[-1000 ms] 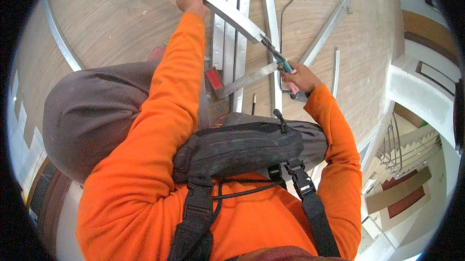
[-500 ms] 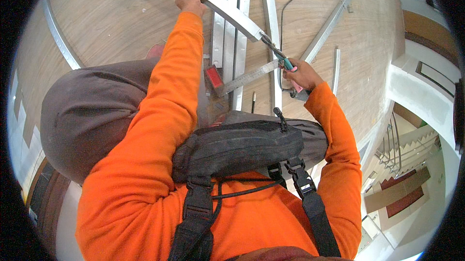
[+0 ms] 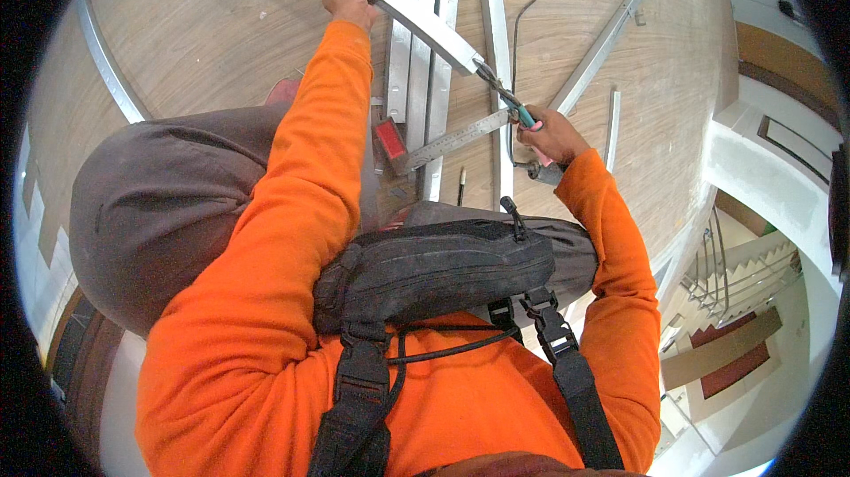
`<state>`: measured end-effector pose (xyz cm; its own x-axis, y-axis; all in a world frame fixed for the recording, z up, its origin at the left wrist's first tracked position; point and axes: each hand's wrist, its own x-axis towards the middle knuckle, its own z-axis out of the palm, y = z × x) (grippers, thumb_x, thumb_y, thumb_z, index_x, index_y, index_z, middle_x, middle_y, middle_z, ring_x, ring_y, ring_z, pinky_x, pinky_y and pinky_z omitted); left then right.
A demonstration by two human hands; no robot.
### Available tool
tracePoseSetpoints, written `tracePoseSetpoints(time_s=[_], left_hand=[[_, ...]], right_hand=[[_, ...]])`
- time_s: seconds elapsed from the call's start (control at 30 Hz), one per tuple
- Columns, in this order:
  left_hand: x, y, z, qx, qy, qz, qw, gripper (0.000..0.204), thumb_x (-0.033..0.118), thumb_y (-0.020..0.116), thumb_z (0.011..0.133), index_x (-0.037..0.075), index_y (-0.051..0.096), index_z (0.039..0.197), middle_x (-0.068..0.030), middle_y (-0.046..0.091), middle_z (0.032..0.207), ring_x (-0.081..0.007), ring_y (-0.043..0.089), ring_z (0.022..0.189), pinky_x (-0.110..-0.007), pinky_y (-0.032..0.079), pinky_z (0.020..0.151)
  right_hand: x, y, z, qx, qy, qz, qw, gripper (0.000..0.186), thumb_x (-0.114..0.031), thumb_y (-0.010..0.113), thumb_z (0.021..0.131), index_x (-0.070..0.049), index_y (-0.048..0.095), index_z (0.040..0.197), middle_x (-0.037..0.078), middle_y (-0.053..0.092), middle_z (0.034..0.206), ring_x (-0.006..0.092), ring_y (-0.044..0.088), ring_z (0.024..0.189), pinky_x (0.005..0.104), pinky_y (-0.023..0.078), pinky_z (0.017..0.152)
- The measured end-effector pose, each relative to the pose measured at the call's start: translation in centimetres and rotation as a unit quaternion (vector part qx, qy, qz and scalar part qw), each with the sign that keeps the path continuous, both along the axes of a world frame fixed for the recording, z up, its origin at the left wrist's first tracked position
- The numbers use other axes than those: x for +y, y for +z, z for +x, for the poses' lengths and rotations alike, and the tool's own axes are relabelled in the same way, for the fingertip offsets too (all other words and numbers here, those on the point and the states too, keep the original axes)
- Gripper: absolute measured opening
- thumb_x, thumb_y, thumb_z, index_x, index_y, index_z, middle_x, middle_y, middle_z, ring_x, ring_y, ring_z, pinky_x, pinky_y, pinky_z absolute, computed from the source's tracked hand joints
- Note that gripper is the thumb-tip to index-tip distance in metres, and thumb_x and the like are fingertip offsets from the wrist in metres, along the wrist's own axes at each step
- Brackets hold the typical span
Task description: The person sits on the floor and uses an angle grinder to cut long metal profiles, generating sparks. They also use tin snips to trim the edges of the metal pieces. Finally, the person stands up and positions a cut metal profile against a wall to check the fit.
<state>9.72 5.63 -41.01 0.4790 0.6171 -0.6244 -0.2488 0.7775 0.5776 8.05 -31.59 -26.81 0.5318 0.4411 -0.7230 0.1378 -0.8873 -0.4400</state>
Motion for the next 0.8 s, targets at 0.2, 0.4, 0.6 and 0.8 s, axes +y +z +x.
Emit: tracePoseSetpoints(time_s=[0.2,0.4,0.6,0.8], left_hand=[[-0.2,1.2,0.4,0.008,0.002,-0.018,1.000,0.050,0.014,0.075,0.086,-0.008,0.054,0.126,-0.0165,0.065,0.115,-0.0297,0.066,0.102,-0.043,0.055,0.086],[0.1,0.2,0.5,-0.022,-0.008,-0.010,1.000,0.049,0.017,0.074,0.087,-0.006,0.055,0.126,-0.0149,0.066,0.115,-0.0277,0.065,0.102,-0.041,0.054,0.089],[0.2,0.2,0.5,0.014,-0.003,-0.011,1.000,0.049,0.017,0.075,0.086,-0.006,0.056,0.125,-0.0144,0.066,0.114,-0.0285,0.065,0.102,-0.043,0.053,0.089],[0.5,-0.6,0.9,-0.029,-0.003,-0.025,0.999,0.047,0.014,0.076,0.086,-0.005,0.057,0.124,-0.0136,0.066,0.113,-0.0286,0.066,0.099,-0.044,0.055,0.087]], right_hand=[[-0.4,-0.5,0.5,0.032,-0.016,-0.051,0.998,0.029,-0.023,0.068,0.078,-0.003,0.061,0.098,0.012,0.063,0.078,0.0253,0.063,0.073,0.0385,0.050,0.069],[-0.8,-0.8,0.6,-0.007,0.027,-0.014,1.000,0.033,-0.023,0.069,0.078,-0.003,0.063,0.103,0.018,0.066,0.086,0.0292,0.064,0.082,0.0408,0.050,0.078],[-0.6,-1.1,0.6,-0.005,0.024,-0.013,1.000,0.032,-0.023,0.069,0.079,-0.003,0.063,0.103,0.018,0.066,0.086,0.0290,0.063,0.082,0.0406,0.050,0.078],[-0.7,-1.1,0.7,-0.021,0.039,-0.015,0.999,0.029,-0.022,0.067,0.081,-0.002,0.062,0.102,0.015,0.065,0.084,0.0274,0.063,0.081,0.0402,0.050,0.077]])
